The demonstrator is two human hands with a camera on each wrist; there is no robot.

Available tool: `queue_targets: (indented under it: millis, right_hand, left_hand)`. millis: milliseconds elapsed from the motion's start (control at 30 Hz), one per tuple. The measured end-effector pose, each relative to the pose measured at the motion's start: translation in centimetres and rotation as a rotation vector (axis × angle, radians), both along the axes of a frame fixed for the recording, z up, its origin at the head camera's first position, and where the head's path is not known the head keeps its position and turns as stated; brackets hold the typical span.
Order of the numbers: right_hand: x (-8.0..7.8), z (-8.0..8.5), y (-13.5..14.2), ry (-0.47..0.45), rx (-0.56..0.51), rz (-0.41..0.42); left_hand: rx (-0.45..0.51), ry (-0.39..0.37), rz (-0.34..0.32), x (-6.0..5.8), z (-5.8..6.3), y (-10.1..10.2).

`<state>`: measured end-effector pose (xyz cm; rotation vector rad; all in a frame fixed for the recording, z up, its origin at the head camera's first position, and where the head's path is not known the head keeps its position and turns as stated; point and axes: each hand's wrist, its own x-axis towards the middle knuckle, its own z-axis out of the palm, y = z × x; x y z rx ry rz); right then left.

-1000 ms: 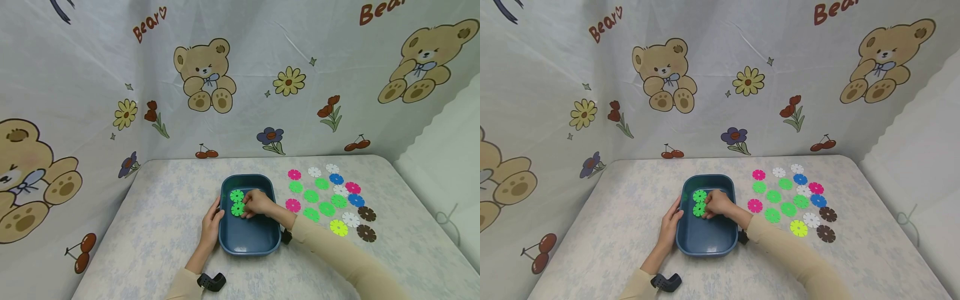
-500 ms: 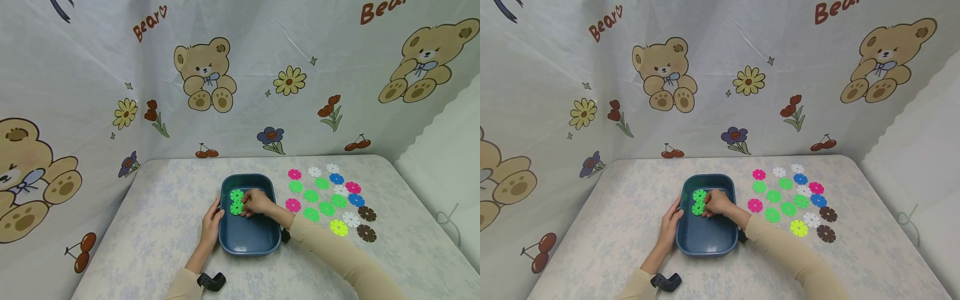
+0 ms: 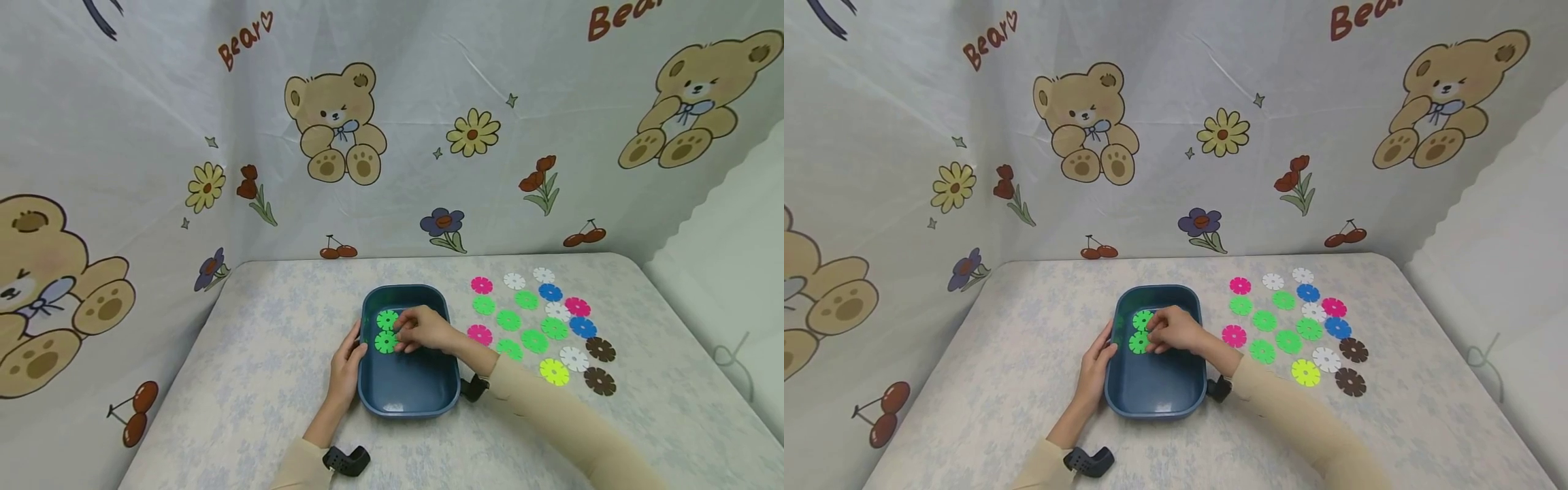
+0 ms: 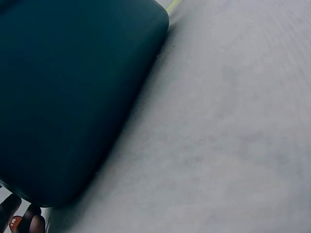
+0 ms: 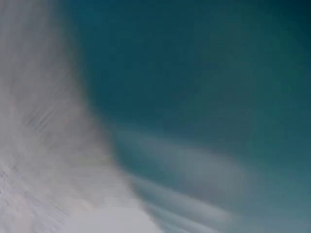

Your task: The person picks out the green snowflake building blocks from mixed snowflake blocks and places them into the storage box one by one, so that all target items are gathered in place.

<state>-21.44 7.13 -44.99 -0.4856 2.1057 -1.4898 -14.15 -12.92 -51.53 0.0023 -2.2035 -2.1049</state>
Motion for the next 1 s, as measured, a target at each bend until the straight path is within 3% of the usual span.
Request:
queue_targets:
  millis: [133,333,667,800,1000]
  right_hand:
    - [0.5,2.1,2.7,0.025,-0.012,0.031]
    - [0.8,3.5,8.8,0.069,0.108,-0.08]
    - [1.9,1.5,16.9,0.048,0.368,-0.247]
    - [2.4,0.2,18.0,0.07,0.489,-0.277]
    - [2.9,-1.0,18.0,0.182,0.622,-0.319]
  left_hand:
    - [-0.012,0.001,0.005,0.0,0.0,0.0]
    - [-0.036,-0.005,0.025,-0.1,-0.1,-0.1]
    - [-0.027,0.001,0.017,0.0,-0.1,0.0]
    - [-0.025,0.003,0.014,0.0,-0.1,0.0]
    - [-0.031,0.004,0.013,0.0,-0.1,0.0]
